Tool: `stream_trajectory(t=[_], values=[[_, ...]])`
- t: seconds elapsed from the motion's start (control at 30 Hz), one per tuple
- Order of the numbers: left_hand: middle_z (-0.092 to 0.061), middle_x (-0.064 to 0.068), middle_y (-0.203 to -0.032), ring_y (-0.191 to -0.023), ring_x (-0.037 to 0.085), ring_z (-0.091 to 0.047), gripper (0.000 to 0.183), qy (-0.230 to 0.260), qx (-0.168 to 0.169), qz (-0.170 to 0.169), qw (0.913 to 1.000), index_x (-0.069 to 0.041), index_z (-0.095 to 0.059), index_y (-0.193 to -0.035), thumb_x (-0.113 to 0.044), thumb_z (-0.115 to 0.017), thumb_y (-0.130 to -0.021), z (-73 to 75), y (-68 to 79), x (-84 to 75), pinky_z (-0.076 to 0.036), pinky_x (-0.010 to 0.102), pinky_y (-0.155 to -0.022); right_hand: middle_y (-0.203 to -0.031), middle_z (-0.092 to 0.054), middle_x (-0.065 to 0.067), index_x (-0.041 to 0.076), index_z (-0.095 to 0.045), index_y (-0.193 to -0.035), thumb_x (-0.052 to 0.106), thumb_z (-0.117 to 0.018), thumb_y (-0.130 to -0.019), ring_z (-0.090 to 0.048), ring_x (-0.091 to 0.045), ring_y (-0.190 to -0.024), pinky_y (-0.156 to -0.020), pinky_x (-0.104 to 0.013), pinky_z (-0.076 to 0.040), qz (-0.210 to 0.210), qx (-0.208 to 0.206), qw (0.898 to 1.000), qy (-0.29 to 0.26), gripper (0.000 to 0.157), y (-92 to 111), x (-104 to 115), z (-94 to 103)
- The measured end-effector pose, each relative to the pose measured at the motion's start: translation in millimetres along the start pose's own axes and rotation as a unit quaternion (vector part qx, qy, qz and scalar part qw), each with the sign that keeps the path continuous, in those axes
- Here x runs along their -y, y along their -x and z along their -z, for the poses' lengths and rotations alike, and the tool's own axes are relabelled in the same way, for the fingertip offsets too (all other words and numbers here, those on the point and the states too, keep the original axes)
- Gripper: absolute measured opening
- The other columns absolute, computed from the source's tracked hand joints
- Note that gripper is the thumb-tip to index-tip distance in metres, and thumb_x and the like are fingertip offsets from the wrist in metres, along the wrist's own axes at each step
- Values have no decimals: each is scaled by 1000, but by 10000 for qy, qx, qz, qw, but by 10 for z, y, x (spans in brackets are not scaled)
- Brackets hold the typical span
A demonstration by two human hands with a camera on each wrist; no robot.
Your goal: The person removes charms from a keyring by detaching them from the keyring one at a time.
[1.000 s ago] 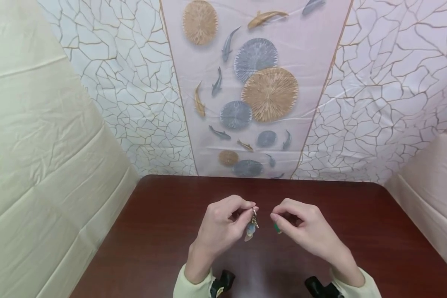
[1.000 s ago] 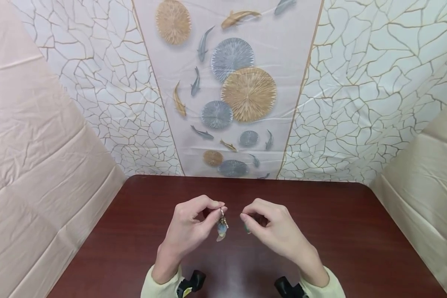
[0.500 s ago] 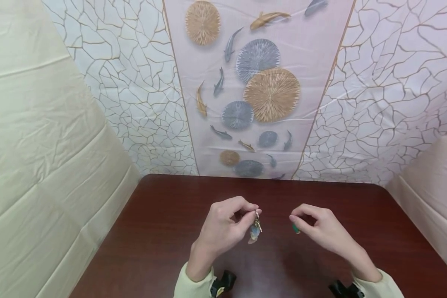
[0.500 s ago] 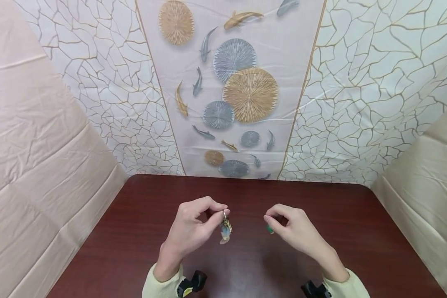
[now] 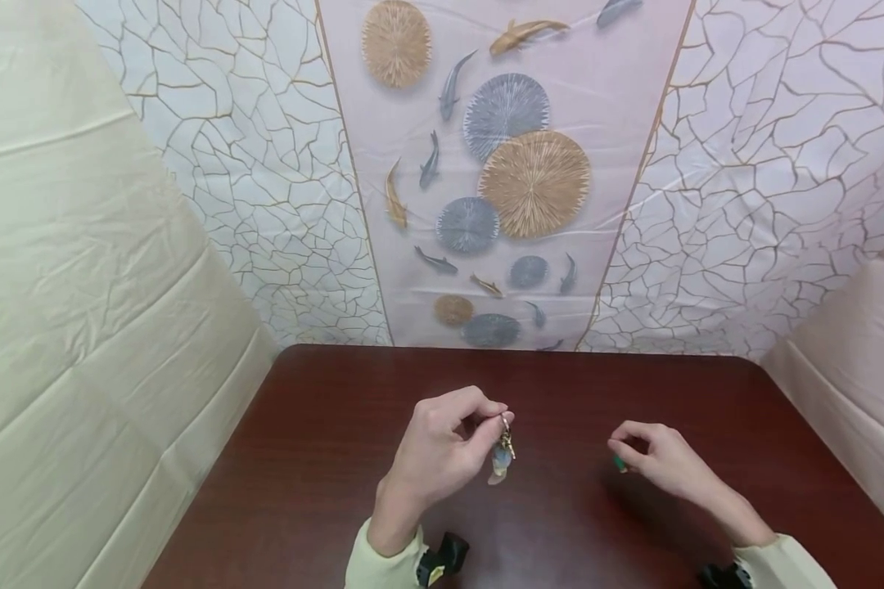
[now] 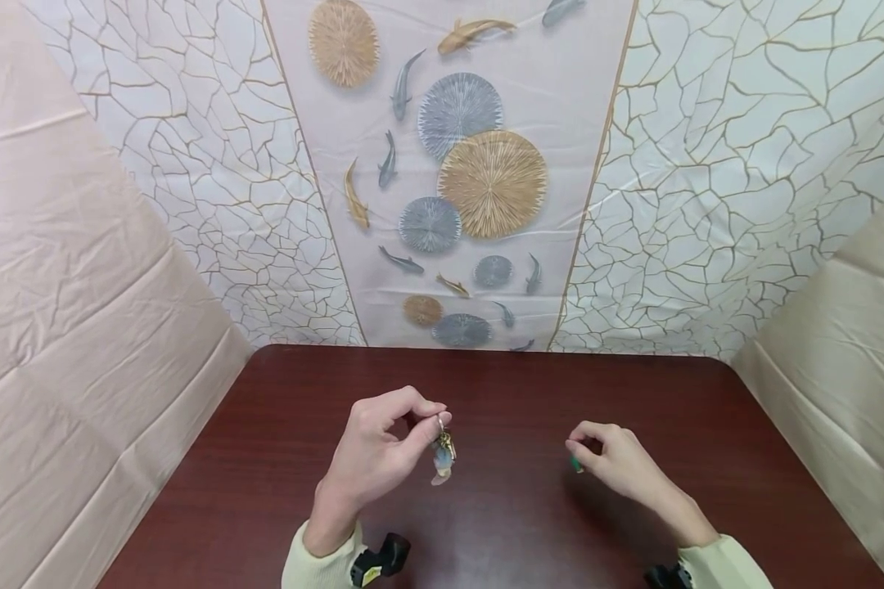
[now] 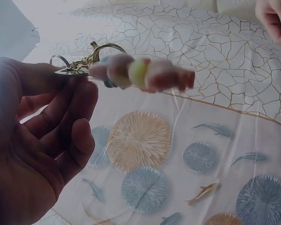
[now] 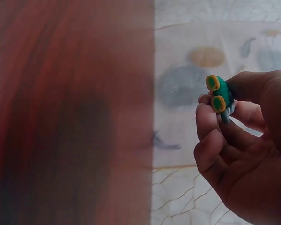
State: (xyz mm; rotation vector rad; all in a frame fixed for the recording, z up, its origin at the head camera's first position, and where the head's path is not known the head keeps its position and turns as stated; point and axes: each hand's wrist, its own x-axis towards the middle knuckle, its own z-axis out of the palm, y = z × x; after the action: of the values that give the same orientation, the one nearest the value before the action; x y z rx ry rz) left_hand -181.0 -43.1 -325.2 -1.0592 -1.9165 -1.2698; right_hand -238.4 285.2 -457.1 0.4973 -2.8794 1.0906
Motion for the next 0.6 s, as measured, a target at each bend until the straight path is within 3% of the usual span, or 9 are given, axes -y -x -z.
stream_trajectory(t=[0.13,0.4,0.6], values=[[-69,3,-75,-63,1,-61,15,33,-16,35,10000,-8,-61,-74,6,-65,-78,15,-1,-10,-43,7,-51,-62,-58,6,16,-63,-89,28,-58,-91,-61,-11,-59,-51,-23,-44,-169,131,9996,178,12,30,-140,23],[-70,4,-76,-63,1,-62,14,-2,-27,61,10000,-7,-62,-74,6,-64,-78,34,1,-24,-44,8,-50,-61,-54,8,14,-64,-88,26,-57,-92,-44,-2,-51,-50,-22,-37,-105,52,9984,552,14,33,-430,47],[-69,3,-75,-62,1,-61,15,52,17,97,9999,-8,-61,-74,6,-64,-78,3,10,29,-44,10,-49,-60,-54,4,15,-64,-90,28,-57,-92,-43,-6,-45,-45,-24,-39,-519,275,9974,415,15,60,-585,44]])
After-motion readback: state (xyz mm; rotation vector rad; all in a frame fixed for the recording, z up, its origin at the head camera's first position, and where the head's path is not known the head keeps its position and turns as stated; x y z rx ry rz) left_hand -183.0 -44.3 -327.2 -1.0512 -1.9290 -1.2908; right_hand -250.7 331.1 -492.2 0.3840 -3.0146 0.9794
